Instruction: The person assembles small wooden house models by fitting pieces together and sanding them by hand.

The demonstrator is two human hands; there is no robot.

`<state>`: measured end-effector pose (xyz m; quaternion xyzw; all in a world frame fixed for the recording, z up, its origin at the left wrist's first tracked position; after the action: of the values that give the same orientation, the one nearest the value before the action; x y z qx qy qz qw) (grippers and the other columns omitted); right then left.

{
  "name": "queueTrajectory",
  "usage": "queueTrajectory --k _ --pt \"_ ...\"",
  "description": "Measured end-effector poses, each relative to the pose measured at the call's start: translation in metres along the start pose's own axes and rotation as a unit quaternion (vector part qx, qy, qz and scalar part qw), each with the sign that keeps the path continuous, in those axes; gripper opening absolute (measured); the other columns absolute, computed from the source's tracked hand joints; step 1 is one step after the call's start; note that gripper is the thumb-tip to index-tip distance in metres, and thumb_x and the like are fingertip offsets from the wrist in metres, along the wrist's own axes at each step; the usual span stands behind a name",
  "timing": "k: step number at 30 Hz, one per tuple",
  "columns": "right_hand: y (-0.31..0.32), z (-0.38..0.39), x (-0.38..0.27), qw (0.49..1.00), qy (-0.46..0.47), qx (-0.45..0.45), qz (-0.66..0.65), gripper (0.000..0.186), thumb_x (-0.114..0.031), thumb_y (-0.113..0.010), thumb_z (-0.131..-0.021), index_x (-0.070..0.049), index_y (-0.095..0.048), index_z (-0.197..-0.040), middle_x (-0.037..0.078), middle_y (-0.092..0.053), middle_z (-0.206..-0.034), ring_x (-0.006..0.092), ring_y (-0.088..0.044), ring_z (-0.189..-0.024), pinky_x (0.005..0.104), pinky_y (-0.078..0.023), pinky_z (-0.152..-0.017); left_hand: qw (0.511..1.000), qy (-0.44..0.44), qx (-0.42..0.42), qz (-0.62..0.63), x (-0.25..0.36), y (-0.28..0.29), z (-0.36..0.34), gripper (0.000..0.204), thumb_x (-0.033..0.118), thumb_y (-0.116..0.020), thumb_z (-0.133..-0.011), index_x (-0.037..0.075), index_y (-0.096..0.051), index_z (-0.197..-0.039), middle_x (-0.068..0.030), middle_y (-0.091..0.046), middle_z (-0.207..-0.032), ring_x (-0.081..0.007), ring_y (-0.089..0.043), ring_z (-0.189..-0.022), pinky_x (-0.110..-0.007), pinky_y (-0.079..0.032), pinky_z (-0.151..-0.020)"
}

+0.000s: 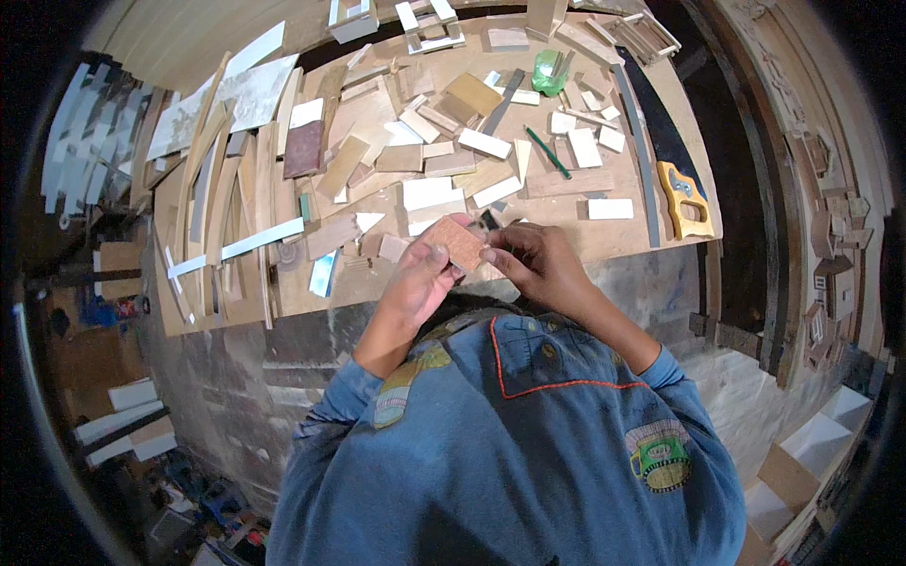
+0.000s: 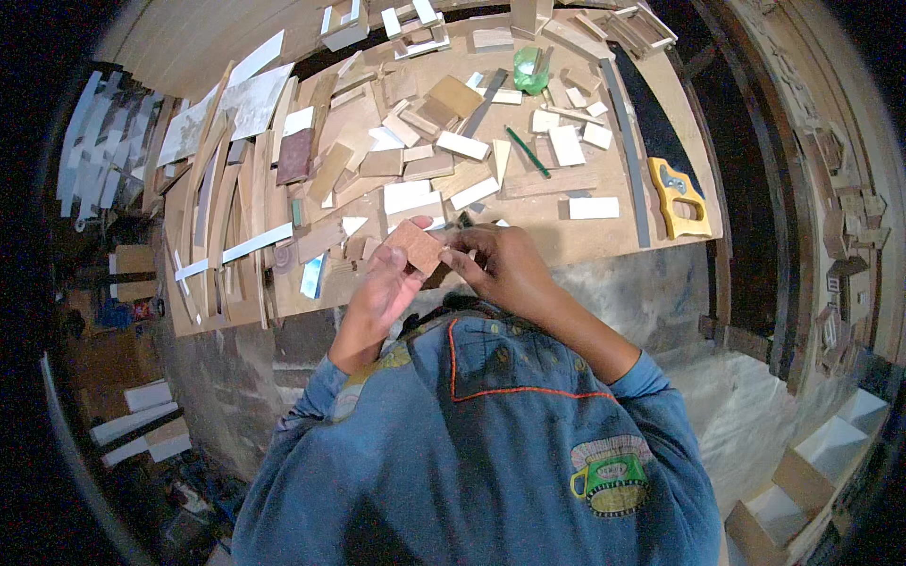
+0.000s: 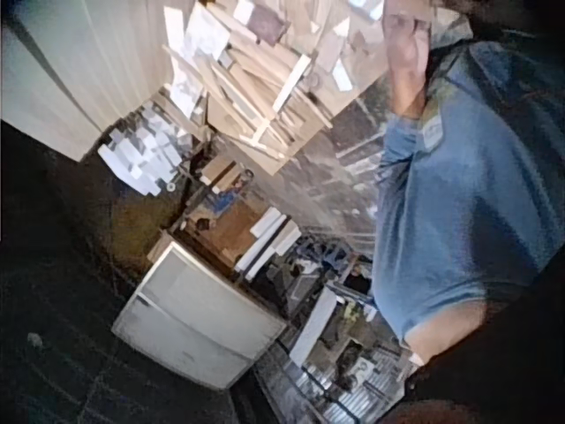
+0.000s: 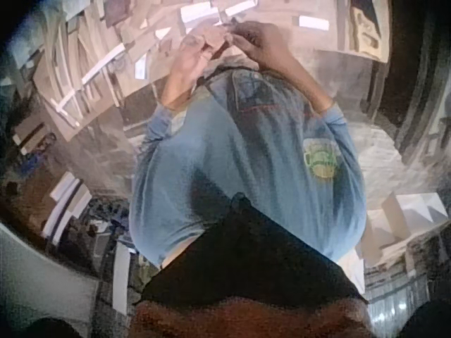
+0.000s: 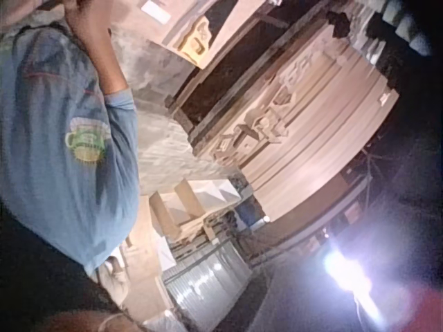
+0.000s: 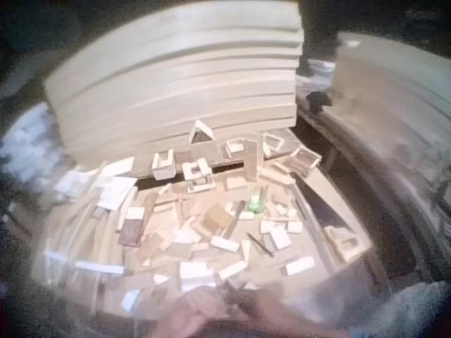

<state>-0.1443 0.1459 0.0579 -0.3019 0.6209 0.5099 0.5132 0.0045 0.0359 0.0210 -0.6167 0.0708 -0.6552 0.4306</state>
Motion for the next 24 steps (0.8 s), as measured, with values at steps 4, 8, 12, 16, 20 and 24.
queueTrajectory --k 4,8,12,16,20,24 --pt "0.029 0.003 0.007 1.000 0.014 -0.025 0.000 0.019 -0.021 -0.069 -0.087 -0.001 -0.070 -0.089 0.018 -0.066 -0.076 0.0274 -0.062 -0.061 0.0370 -0.047 -0.056 0.997 0.004 0.003 -0.073 -0.002 -0.025 -0.008 0.066 0.039 -0.073 -0.084 0.002 -0.047 -0.133 -0.0032 -0.060 -0.112 -0.0103 -0.058 -0.097 -0.022 -0.044 -0.074" --pt "0.052 0.006 0.028 0.994 0.068 -0.076 -0.046 0.016 -0.018 -0.071 -0.084 -0.003 -0.067 -0.082 0.015 -0.063 -0.071 0.0274 -0.061 -0.060 0.0383 -0.045 -0.056 0.996 0.023 -0.020 -0.083 -0.016 -0.041 -0.021 0.067 0.040 -0.073 -0.084 0.001 -0.048 -0.133 -0.0022 -0.061 -0.108 -0.0085 -0.058 -0.095 -0.021 -0.045 -0.074" --pt "0.079 0.012 0.027 0.974 0.213 0.015 0.070 0.018 -0.018 -0.075 -0.081 -0.004 -0.065 -0.081 0.010 -0.058 -0.066 0.0231 -0.056 -0.057 0.0370 -0.043 -0.053 0.998 0.012 -0.023 -0.065 -0.025 -0.062 -0.040 0.065 0.036 -0.073 -0.085 0.001 -0.048 -0.133 -0.0058 -0.061 -0.113 -0.0134 -0.059 -0.103 -0.026 -0.048 -0.084" --pt "0.106 0.024 0.032 0.996 0.065 0.048 0.032 0.022 -0.019 -0.079 -0.077 -0.004 -0.066 -0.085 0.007 -0.057 -0.067 0.0168 -0.054 -0.057 0.0319 -0.044 -0.052 0.999 -0.005 -0.032 -0.036 -0.030 -0.076 -0.057 0.059 0.025 -0.071 -0.088 0.001 -0.046 -0.135 -0.0108 -0.060 -0.123 -0.0192 -0.058 -0.113 -0.032 -0.045 -0.098" --pt "0.126 0.026 0.038 0.992 0.059 0.081 -0.071 0.024 -0.015 -0.082 -0.074 -0.003 -0.069 -0.091 0.006 -0.060 -0.070 0.0113 -0.056 -0.060 0.0267 -0.045 -0.053 0.997 -0.026 -0.064 -0.034 -0.038 -0.087 -0.065 0.054 0.015 -0.068 -0.089 0.001 -0.046 -0.136 -0.0125 -0.058 -0.127 -0.0198 -0.056 -0.117 -0.033 -0.044 -0.101" --pt "0.130 0.025 0.037 0.991 0.073 0.071 -0.090 0.027 -0.012 -0.082 -0.073 -0.003 -0.070 -0.095 0.006 -0.061 -0.072 0.0105 -0.057 -0.062 0.0254 -0.046 -0.054 0.989 -0.075 -0.070 -0.110 -0.040 -0.094 -0.070 0.056 0.008 -0.068 -0.088 0.001 -0.045 -0.138 -0.0133 -0.055 -0.132 -0.0207 -0.053 -0.121 -0.034 -0.042 -0.103"
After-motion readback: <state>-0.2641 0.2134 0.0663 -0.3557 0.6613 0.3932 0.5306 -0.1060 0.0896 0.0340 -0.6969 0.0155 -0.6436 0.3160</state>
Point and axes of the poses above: each hand's wrist, its own z-axis away from the middle knuckle, its own y-axis out of the back of the hand, x = y × z, the point moved 3 cm from there along -z, towards the middle knuckle
